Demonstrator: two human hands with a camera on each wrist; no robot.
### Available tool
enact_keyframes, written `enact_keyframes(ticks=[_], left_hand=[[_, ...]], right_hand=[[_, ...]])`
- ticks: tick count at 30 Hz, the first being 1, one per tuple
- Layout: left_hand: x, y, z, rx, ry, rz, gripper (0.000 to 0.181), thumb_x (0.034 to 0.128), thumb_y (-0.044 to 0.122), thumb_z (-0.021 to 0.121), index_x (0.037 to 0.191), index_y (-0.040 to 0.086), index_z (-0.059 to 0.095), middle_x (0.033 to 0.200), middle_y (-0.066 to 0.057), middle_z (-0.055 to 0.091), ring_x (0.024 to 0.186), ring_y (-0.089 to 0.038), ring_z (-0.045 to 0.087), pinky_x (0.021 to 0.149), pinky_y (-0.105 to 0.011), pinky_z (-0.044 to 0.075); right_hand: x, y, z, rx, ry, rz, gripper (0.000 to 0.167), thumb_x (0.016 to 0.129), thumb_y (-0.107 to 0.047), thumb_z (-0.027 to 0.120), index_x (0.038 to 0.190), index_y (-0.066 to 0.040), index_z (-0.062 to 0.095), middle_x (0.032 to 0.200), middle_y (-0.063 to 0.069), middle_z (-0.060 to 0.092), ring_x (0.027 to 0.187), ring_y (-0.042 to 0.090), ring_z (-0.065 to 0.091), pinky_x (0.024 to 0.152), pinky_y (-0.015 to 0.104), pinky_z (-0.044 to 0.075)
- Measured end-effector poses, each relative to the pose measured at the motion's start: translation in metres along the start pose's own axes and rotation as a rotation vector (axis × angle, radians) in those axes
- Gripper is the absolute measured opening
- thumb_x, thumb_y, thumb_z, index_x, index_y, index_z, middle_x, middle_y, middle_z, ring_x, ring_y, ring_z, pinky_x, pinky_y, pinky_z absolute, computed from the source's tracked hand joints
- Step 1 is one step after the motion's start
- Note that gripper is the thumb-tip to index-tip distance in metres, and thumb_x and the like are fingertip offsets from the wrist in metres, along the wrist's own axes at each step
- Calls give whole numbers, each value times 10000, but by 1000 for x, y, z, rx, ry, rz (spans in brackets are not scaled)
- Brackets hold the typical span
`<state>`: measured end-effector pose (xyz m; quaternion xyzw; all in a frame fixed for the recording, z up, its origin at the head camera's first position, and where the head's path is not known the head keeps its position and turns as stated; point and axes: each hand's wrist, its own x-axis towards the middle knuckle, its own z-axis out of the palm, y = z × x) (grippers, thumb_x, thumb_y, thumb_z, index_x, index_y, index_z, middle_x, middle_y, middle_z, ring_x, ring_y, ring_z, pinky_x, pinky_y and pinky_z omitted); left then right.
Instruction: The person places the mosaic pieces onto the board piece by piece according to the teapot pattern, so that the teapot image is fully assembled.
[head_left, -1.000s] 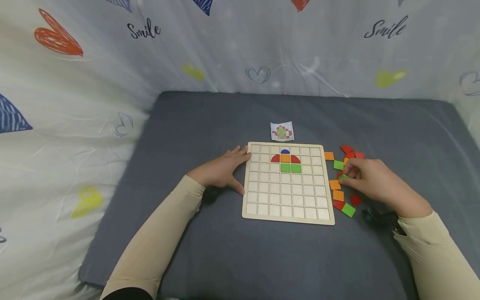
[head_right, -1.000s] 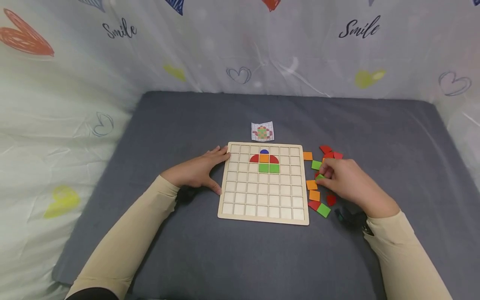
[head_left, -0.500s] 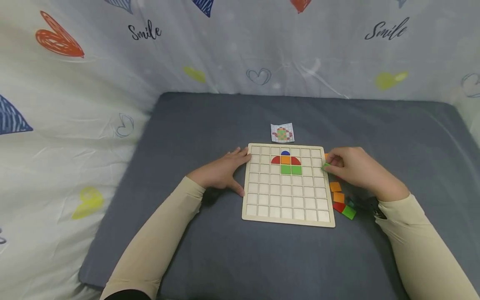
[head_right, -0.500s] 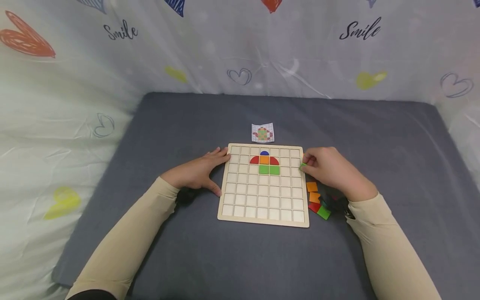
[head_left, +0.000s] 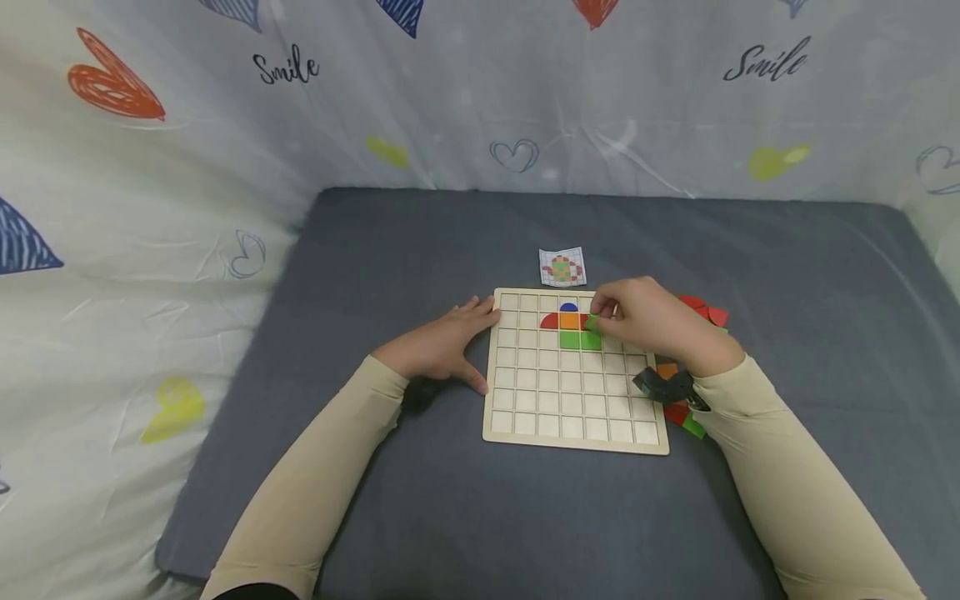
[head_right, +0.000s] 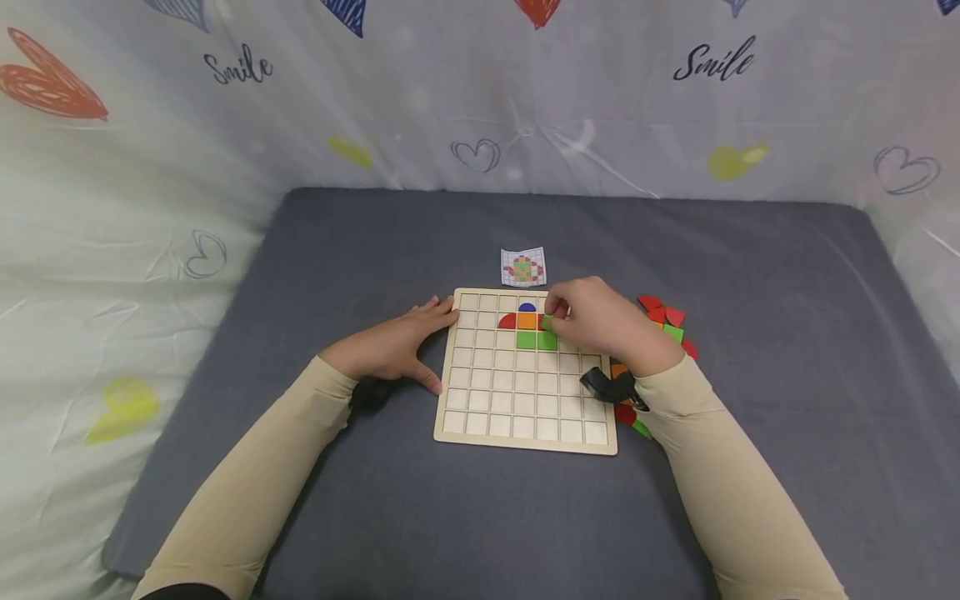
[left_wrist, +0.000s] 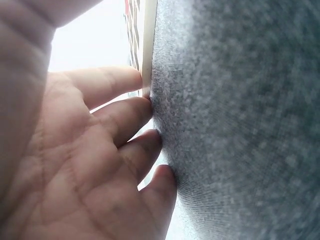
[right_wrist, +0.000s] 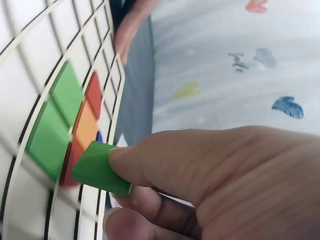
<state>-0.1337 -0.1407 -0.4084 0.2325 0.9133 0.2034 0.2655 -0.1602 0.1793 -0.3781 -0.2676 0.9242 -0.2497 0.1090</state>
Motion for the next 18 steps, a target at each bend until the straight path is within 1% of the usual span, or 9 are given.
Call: enact_keyframes(ticks=[6,10,13,18], left_hand=[[-1,0,-1,1,-1,0,1242,751,421,947,1691,123,193,1772,-43,12,1633,-246,-49,1325,-433,44],[-1,-1,-1,0,-3,-1,1240,751,422,946,1691,125,194,1772,-39,9,1633,-243,-49,1325,-436,46],[0,-2,0,-1,-7,1,1236,755,423,943,1692,130,192,1772,-35,3,1633,-241,-50,1325,-435,45],[1,-3,0,-4,-6,8,1237,756,437,938,1693,136,189,1772,-32,-3,1633,-244,-50,1325,-440,48]], right_hand=[[13,-15,7,25,-29,-43,51,948,-87,698,951,-85,748,811,-12,679,691,150,557,705,343,482],[21,-22,13,30,-44,-81,57,945,-54,679,924,-69,730,783,-10,648,689,152,539,713,349,475],[26,-26,18,21,-48,-100,60,938,-38,685,912,-64,732,776,-13,647,711,151,555,729,352,494],[33,-30,26,29,-80,-109,42,958,-52,720,959,-65,760,790,-3,676,715,152,575,745,371,527]])
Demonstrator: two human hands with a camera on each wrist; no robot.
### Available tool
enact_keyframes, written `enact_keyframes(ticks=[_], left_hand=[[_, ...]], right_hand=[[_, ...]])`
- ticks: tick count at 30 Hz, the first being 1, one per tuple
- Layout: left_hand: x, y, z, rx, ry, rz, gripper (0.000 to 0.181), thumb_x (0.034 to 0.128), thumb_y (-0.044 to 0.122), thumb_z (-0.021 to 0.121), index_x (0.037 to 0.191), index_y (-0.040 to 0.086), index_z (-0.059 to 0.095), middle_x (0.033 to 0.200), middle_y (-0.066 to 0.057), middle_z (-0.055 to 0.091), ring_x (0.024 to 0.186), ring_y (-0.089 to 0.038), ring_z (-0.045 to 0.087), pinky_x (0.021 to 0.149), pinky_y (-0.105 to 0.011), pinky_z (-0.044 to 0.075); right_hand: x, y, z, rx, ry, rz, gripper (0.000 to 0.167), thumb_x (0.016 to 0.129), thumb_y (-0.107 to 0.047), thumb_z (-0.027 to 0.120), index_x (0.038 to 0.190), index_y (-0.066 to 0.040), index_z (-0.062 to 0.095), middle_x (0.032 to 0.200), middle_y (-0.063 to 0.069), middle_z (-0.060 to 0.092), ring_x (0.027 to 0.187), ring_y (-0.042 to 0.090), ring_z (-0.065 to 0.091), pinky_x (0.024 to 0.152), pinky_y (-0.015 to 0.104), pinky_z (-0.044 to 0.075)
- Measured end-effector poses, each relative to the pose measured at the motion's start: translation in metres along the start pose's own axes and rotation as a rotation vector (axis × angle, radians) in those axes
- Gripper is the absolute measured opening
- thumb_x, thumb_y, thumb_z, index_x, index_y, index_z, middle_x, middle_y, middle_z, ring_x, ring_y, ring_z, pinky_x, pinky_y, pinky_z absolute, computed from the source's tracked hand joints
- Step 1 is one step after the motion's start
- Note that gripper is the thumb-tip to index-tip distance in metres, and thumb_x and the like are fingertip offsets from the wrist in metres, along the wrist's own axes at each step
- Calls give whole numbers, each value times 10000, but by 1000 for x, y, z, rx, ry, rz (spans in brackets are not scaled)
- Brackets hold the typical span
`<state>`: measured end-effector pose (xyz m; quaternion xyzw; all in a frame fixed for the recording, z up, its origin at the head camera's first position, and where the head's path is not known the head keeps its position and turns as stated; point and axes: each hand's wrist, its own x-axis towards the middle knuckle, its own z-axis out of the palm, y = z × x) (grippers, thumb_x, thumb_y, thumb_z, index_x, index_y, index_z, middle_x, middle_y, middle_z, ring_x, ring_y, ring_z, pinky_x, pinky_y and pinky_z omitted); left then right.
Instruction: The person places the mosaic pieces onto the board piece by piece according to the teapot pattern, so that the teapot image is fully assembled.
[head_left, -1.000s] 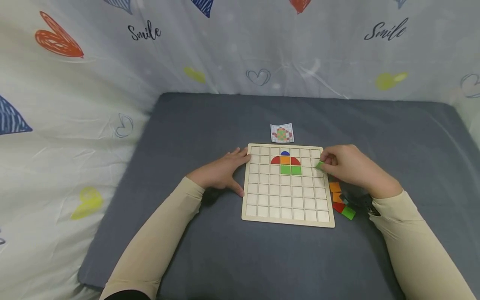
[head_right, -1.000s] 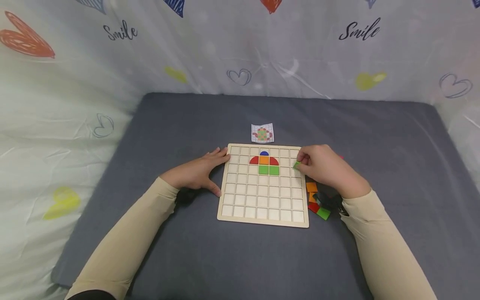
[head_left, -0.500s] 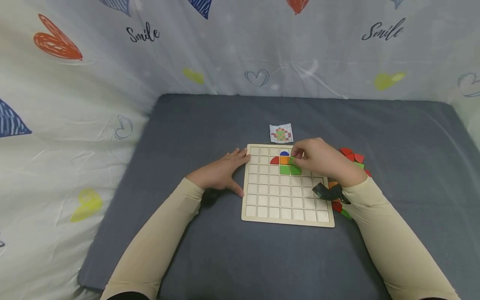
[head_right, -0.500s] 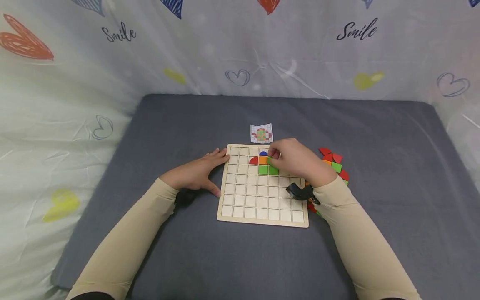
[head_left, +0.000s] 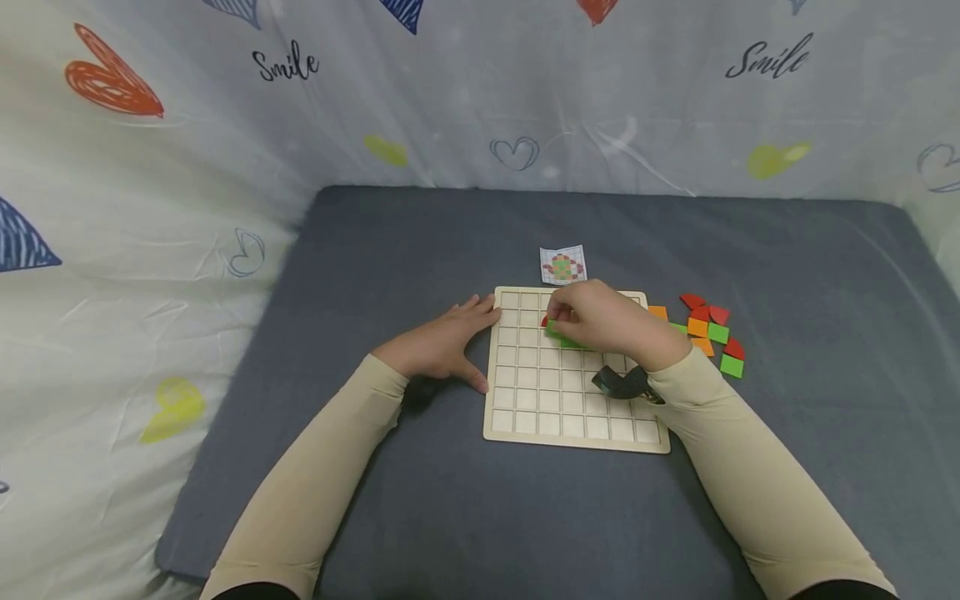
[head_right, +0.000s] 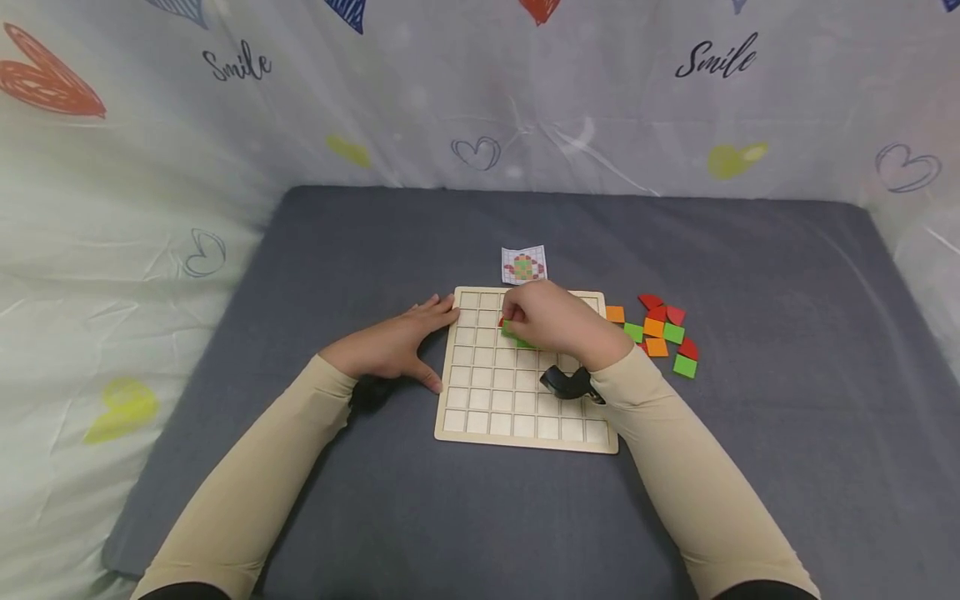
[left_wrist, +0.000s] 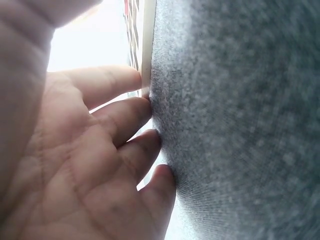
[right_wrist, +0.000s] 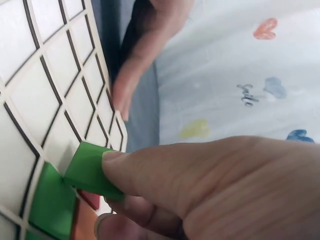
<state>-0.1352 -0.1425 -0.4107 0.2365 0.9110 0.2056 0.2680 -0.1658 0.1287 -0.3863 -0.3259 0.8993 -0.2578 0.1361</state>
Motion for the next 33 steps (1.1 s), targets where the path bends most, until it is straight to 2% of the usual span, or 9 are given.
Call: enact_keyframes(ticks=[7,22,33], left_hand=[[-2,3,-3,-5,-4,10,1240,753,441,938,1689,116,192,1770,-47,6,1632,-249,-50,1325,-437,41],[-3,3,-2,-15,-8,2,1236,753,432,941,1690,121,198,1770,-44,10,1632,-250,-48,1325,-439,55],[-2,3,-3,-9,-8,-2,1240,755,432,941,1690,119,187,1770,-37,2,1631,-240,-55,1325,-429,52]], right_hand=[[4,1,8,11,1,-19,53,952,-54,740,975,-81,779,886,7,741,769,136,647,754,366,567],[3,-1,9,35,-21,2,40,962,-99,767,976,-62,766,875,-3,737,755,140,630,737,364,546],[3,1,12,-8,-16,-12,34,971,-96,757,982,-76,783,953,31,728,799,153,630,764,373,557]])
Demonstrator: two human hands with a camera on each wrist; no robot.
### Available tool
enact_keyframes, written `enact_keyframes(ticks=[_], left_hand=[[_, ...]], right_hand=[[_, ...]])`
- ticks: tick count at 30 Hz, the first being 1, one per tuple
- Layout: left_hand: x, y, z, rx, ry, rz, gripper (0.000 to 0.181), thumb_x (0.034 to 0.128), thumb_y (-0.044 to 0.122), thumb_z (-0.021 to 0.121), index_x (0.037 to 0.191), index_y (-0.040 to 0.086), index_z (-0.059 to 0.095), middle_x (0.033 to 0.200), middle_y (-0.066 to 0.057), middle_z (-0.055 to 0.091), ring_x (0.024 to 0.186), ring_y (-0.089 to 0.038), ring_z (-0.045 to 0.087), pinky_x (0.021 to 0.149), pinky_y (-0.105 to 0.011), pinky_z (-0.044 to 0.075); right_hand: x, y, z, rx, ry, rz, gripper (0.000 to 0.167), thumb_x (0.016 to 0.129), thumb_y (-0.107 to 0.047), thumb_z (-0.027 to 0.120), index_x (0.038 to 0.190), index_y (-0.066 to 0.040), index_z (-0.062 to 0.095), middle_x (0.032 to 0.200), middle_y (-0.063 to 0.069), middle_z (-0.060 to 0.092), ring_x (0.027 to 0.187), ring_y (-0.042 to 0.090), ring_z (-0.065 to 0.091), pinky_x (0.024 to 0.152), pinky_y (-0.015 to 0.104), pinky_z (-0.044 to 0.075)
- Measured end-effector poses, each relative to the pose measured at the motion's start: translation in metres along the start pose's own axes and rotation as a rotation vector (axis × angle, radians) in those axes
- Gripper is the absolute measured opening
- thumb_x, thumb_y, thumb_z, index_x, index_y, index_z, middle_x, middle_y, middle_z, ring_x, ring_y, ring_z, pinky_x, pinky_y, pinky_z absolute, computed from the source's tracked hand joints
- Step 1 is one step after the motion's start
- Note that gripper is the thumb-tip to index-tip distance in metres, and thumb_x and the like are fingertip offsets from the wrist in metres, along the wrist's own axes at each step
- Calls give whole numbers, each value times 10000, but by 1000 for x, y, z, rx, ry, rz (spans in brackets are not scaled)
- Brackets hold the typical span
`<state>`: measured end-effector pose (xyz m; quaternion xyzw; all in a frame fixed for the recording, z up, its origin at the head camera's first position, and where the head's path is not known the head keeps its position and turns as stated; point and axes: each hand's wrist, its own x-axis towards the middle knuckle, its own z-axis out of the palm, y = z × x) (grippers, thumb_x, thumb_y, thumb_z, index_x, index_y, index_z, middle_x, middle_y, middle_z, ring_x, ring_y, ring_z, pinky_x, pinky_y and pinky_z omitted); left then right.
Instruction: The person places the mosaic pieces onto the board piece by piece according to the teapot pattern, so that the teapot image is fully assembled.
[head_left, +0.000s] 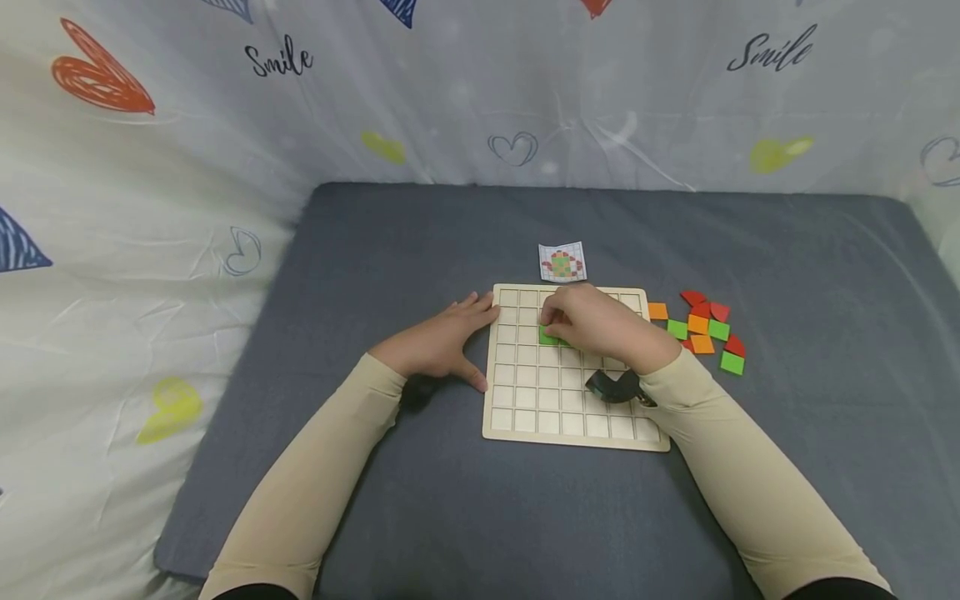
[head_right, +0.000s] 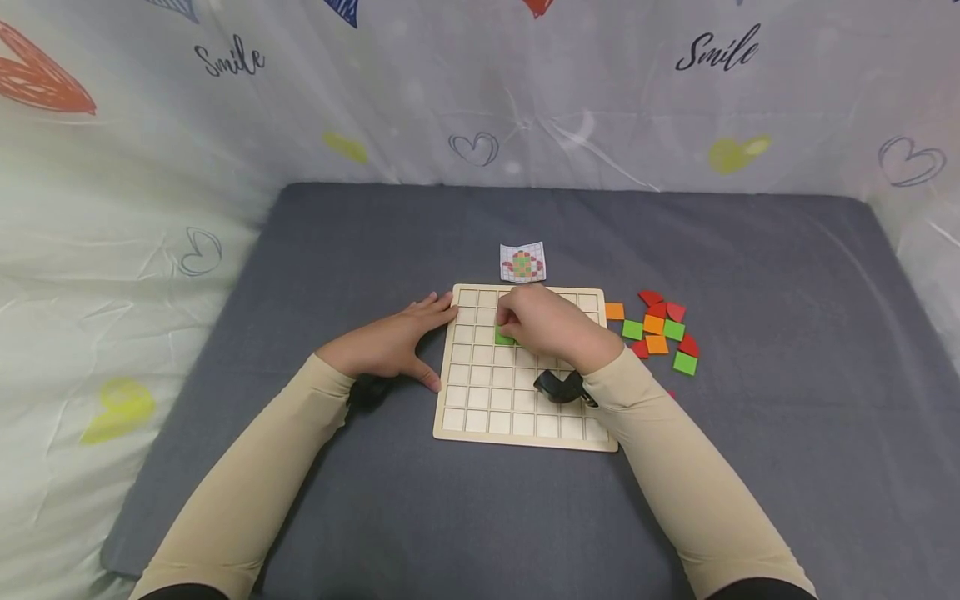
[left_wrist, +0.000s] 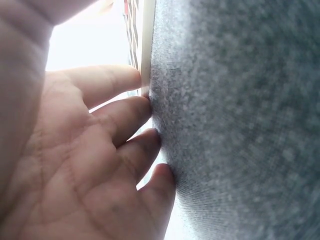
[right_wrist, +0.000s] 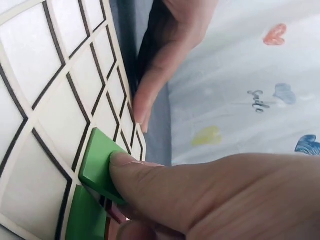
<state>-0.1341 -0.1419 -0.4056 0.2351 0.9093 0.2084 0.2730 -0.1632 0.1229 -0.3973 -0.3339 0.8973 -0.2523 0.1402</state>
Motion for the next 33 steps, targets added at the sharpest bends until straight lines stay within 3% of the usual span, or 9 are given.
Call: enact_keyframes(ticks=[21,33], left_hand=[[1,2,-6,12,14,5,1235,757,440,942,1688,113,199,1770,-38,13,1633,-244,-43,1325,-428,53],[2,-2,2,14,15,3,1233,750,436,949,1689,127,211,1773,-30,25,1635,-240,-36,1325,-426,66]], right_hand=[[0,1,-4,-39,45,-37,108,956,-46,763,1036,-60,835,1050,82,767,978,230,721,870,410,602],[-11,9,-1,-42,79,-5,88,955,-71,770,1000,-106,837,988,21,747,873,172,674,802,369,585]])
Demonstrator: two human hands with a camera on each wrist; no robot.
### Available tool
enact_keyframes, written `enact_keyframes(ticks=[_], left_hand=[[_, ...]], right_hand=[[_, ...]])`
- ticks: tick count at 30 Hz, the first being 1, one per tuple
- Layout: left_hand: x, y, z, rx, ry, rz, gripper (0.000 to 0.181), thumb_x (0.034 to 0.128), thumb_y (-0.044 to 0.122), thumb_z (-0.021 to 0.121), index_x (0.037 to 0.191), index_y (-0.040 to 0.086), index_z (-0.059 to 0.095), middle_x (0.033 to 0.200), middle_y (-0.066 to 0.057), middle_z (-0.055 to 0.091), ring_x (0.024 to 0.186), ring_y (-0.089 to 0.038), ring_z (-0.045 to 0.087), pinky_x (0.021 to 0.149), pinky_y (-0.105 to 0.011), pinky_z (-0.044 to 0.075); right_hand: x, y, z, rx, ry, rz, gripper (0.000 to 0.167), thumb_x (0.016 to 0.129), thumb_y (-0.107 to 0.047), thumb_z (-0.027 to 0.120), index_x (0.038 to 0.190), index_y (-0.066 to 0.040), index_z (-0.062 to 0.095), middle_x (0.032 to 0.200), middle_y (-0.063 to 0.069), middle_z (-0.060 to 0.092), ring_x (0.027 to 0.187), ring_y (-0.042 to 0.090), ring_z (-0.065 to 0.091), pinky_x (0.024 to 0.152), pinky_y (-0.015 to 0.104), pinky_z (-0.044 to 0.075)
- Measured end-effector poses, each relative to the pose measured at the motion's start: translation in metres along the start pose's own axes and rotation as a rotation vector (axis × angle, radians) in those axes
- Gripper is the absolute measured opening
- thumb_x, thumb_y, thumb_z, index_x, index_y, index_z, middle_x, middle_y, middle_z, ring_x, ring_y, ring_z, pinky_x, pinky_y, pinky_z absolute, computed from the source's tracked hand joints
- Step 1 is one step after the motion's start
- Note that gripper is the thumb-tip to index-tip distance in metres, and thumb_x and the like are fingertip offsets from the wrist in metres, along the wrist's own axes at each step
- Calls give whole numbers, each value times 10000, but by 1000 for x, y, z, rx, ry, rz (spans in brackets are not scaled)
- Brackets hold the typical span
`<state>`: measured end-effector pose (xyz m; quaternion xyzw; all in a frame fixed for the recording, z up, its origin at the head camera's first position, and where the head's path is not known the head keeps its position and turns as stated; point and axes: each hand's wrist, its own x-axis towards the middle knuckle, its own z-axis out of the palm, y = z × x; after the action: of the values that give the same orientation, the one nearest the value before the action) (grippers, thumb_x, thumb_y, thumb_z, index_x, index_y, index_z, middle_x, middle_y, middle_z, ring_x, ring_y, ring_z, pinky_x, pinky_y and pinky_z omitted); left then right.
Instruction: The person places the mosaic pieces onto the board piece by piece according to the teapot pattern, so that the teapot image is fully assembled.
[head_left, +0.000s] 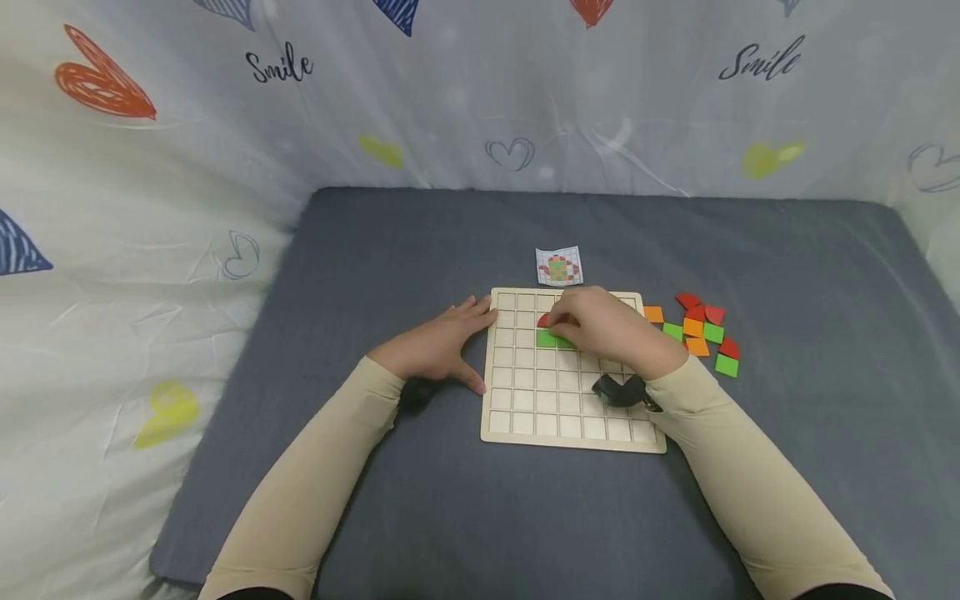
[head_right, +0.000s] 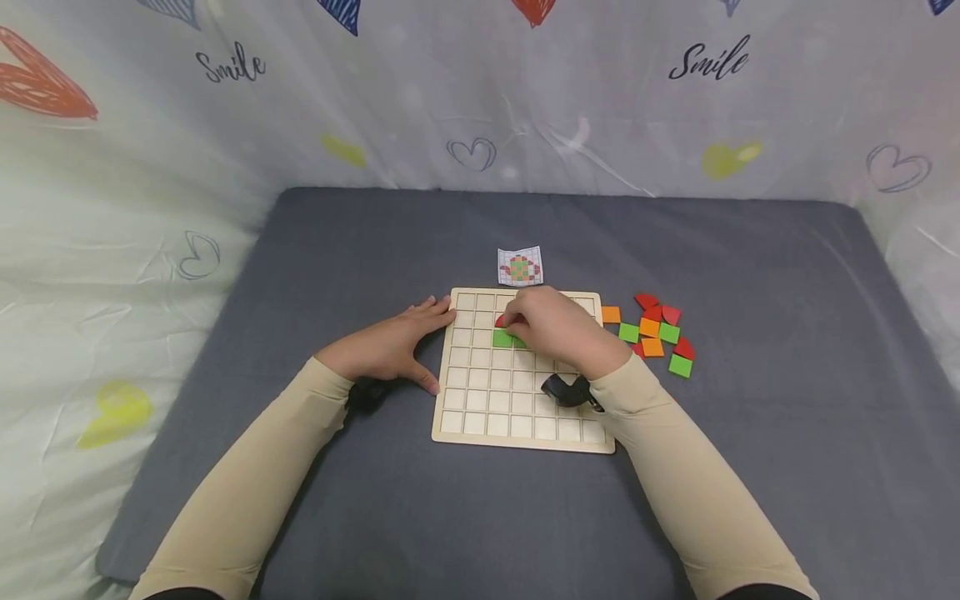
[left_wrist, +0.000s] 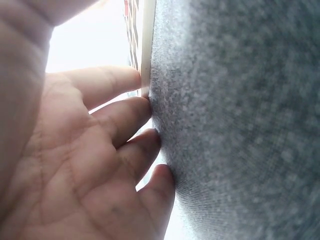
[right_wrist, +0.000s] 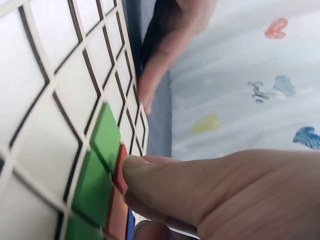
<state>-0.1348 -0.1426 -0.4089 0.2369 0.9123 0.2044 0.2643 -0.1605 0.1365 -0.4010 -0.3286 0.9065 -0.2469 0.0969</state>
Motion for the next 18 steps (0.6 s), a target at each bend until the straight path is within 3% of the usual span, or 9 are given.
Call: enact_keyframes(ticks=[7,18], left_hand=[[0,1,0,1,4,-7,1238,749,433,951,1690,132,206,1774,-30,27,1636,-237,-32,1325,-426,76],[-2,0,0,-10,1,-3,1239,752,427,950,1691,132,198,1773,-32,20,1634,-236,-43,1325,-424,59]], right_hand=[[-18,15,-10,-4,43,30,96,956,-56,752,992,-106,826,970,23,742,860,188,647,781,382,553],[-54,36,-30,-19,71,195,145,979,-97,714,1094,-47,788,1009,68,719,826,212,611,726,381,509]])
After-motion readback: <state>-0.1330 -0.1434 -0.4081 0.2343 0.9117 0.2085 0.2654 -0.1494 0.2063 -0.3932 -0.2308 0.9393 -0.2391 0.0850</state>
